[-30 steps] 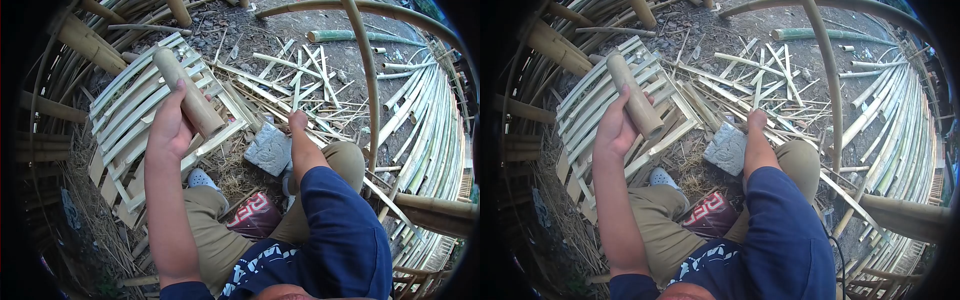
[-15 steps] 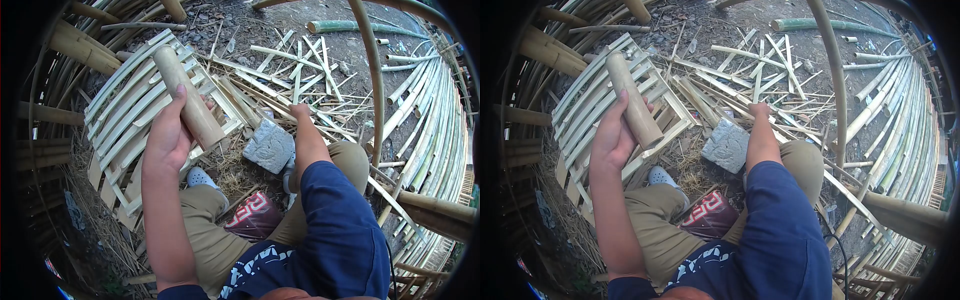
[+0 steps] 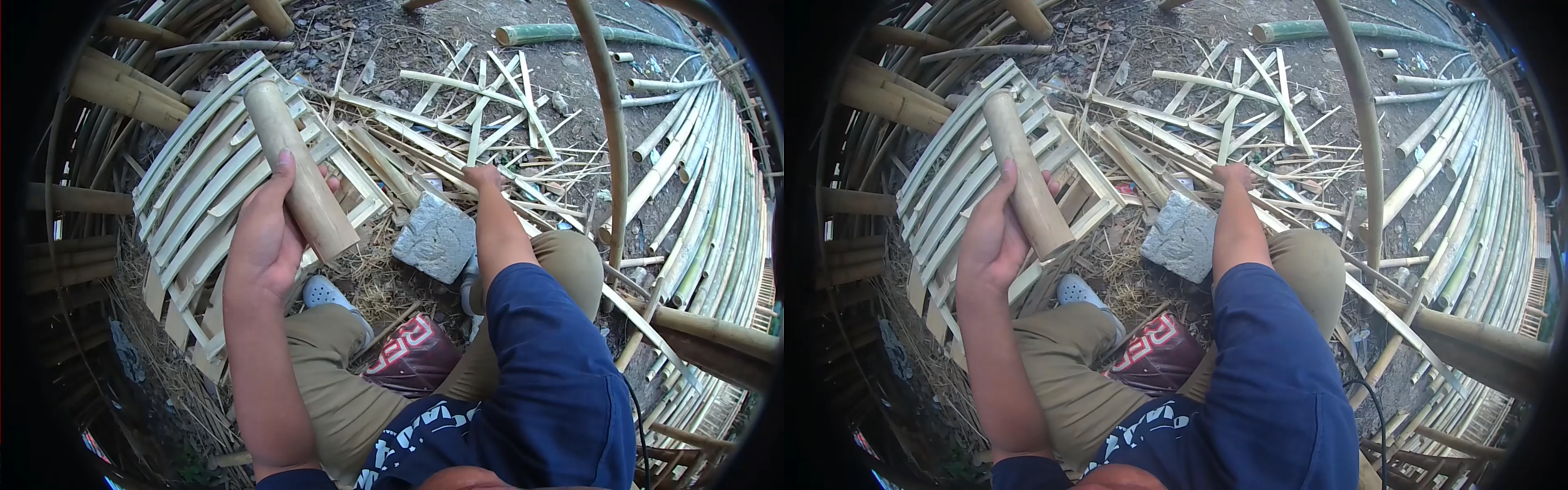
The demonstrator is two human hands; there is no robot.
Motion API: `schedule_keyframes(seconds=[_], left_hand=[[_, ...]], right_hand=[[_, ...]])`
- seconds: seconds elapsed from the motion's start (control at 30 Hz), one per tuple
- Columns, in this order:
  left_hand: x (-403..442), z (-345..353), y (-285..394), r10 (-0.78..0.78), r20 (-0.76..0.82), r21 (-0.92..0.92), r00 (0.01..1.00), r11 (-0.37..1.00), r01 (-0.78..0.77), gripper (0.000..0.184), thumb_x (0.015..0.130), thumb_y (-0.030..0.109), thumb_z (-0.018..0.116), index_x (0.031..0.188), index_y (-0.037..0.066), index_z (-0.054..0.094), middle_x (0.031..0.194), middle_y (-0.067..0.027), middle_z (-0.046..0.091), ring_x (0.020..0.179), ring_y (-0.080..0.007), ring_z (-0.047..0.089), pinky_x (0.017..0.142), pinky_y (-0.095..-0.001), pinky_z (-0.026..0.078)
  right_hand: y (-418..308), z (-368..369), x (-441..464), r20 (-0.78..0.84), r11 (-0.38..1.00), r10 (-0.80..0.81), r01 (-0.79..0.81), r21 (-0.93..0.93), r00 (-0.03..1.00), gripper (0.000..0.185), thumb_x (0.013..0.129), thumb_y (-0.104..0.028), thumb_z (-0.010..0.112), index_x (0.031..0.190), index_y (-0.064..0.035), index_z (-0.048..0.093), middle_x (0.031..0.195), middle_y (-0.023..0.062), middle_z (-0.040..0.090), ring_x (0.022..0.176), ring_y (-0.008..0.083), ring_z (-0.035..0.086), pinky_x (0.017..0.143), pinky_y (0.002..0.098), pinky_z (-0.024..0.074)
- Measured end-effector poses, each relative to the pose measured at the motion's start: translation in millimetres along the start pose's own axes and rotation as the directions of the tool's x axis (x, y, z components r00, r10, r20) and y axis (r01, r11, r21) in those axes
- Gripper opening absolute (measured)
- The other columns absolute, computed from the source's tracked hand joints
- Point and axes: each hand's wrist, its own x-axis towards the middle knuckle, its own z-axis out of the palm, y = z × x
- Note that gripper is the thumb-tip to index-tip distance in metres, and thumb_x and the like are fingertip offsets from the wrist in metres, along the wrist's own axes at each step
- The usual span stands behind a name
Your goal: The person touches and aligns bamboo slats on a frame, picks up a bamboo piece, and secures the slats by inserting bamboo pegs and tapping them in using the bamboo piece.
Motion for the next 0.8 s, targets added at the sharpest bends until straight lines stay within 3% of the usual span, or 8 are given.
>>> schedule_keyframes(seconds=[0.1, 0.23, 0.33, 0.47, 0.57, 0.67, 0.7, 0.8], left_hand=[[1.6, 1.8, -2.2, 0.018, -0.007, 0.022, 1.0, 1.0, -0.018, 0.055, 0.108, 0.04, 0.056, 0.136, -0.007, 0.049, 0.117, -0.0164, 0.064, 0.108, -0.0244, 0.066, 0.098, -0.0418, 0.052], [-1.1, 5.2, -2.6, 0.008, -0.023, 0.044, 1.0, 0.999, -0.007, 0.054, 0.108, 0.041, 0.055, 0.131, -0.009, 0.053, 0.113, -0.0161, 0.066, 0.105, -0.0233, 0.067, 0.099, -0.0413, 0.051], [5.8, -7.6, -5.0, -0.029, 0.048, 0.03, 0.998, 0.999, 0.027, 0.063, 0.107, 0.041, 0.057, 0.147, -0.005, 0.039, 0.125, -0.0172, 0.06, 0.115, -0.0256, 0.063, 0.1, -0.0417, 0.051], [7.1, -7.7, -5.0, -0.036, 0.045, 0.051, 0.998, 0.998, 0.034, 0.064, 0.107, 0.041, 0.057, 0.147, -0.005, 0.038, 0.125, -0.0171, 0.06, 0.116, -0.0257, 0.063, 0.1, -0.0415, 0.051], [5.6, -4.3, -4.1, -0.026, 0.044, 0.052, 0.999, 0.998, 0.023, 0.064, 0.107, 0.041, 0.057, 0.146, -0.005, 0.039, 0.124, -0.017, 0.06, 0.116, -0.0262, 0.063, 0.1, -0.0414, 0.051], [6.1, -3.9, -3.3, -0.027, 0.064, 0.047, 0.998, 0.999, 0.024, 0.062, 0.107, 0.041, 0.057, 0.145, -0.005, 0.039, 0.123, -0.0171, 0.06, 0.115, -0.0264, 0.064, 0.1, -0.0418, 0.052], [5.7, -2.8, -2.9, -0.03, 0.064, 0.036, 0.997, 0.999, 0.028, 0.062, 0.107, 0.041, 0.057, 0.145, -0.005, 0.04, 0.123, -0.0172, 0.06, 0.115, -0.0264, 0.064, 0.1, -0.0422, 0.052], [4.5, 2.1, 1.5, -0.023, 0.065, 0.021, 0.998, 1.0, 0.021, 0.06, 0.107, 0.04, 0.057, 0.144, -0.005, 0.041, 0.122, -0.0174, 0.06, 0.114, -0.0262, 0.065, 0.099, -0.043, 0.053]], right_hand=[[-3.0, 10.4, 4.1, -0.079, 1.0, 0.026, -0.026, 0.003, 0.997, 0.067, 0.077, -0.046, 0.08, 0.132, -0.0103, 0.068, 0.142, 0.0099, 0.062, 0.14, 0.0304, 0.048, 0.114, 0.0451, 0.0412], [-2.1, 14.6, 12.7, -0.112, 0.992, -0.112, 0.104, -0.073, 0.987, 0.057, 0.078, -0.046, 0.078, 0.124, -0.011, 0.073, 0.136, 0.0116, 0.065, 0.136, 0.0321, 0.051, 0.113, 0.0468, 0.0409], [5.6, 22.8, 13.1, -0.241, 0.988, -0.146, 0.156, 0.022, 0.959, 0.054, 0.08, -0.044, 0.076, 0.121, -0.0084, 0.074, 0.13, 0.0142, 0.066, 0.134, 0.0334, 0.051, 0.112, 0.0483, 0.0419], [12.6, 38.3, 21.2, -0.351, 0.948, -0.281, 0.315, 0.042, 0.893, 0.054, 0.079, -0.046, 0.074, 0.109, -0.0009, 0.072, 0.119, 0.0201, 0.07, 0.123, 0.0375, 0.06, 0.106, 0.0536, 0.044], [7.6, 30.3, 6.8, -0.441, 0.915, -0.248, 0.357, 0.185, 0.863, 0.049, 0.077, -0.04, 0.078, 0.102, 0.0012, 0.068, 0.107, 0.0226, 0.072, 0.107, 0.0415, 0.067, 0.099, 0.054, 0.0492], [7.7, 29.2, 17.0, -0.483, 0.85, -0.314, 0.469, 0.241, 0.817, 0.047, 0.074, -0.035, 0.08, 0.101, 0.0003, 0.066, 0.096, 0.0217, 0.073, 0.091, 0.0387, 0.071, 0.087, 0.0466, 0.055], [4.8, 28.7, 14.9, -0.554, 0.772, -0.318, 0.55, 0.32, 0.769, 0.046, 0.073, -0.028, 0.08, 0.106, 0.0006, 0.065, 0.095, 0.0228, 0.073, 0.09, 0.0406, 0.071, 0.083, 0.0473, 0.0562], [-8.9, 15.2, 8.1, -0.594, 0.728, -0.38, 0.626, 0.281, 0.709, 0.05, 0.075, -0.027, 0.079, 0.115, -0.0004, 0.065, 0.099, 0.0243, 0.074, 0.093, 0.0412, 0.072, 0.087, 0.048, 0.0558]])
